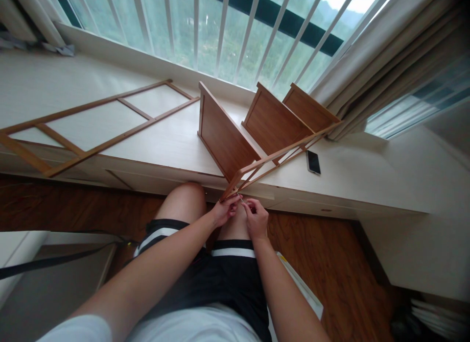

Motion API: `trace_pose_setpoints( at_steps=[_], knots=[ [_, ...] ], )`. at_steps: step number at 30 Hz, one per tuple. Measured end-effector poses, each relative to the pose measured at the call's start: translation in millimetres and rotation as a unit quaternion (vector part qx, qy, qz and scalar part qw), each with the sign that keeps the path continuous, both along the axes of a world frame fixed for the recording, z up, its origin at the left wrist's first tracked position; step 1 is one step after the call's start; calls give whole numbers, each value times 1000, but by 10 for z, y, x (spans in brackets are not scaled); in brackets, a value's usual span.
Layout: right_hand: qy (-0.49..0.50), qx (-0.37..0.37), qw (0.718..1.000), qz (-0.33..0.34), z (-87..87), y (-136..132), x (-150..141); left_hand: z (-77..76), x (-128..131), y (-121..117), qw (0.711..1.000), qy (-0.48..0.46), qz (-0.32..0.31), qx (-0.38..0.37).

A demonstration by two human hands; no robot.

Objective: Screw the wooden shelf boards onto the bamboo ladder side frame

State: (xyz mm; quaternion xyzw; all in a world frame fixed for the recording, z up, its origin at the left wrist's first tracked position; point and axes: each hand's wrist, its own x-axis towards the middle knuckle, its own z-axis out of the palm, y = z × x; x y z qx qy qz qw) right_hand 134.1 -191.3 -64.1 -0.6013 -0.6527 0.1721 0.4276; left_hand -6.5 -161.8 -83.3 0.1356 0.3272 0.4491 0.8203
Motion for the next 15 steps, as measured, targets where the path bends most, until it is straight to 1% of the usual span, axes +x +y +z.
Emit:
trace_pose_setpoints(
  at_steps=[8,15],
  knots=[
    [-19,-6,1000,7,-27,12,25,-41,-2,15,1000,-11,-4,0],
    [-49,-7,999,12,-16,-11,2,-13,-6,12,1000,-13,9,-8]
  ],
)
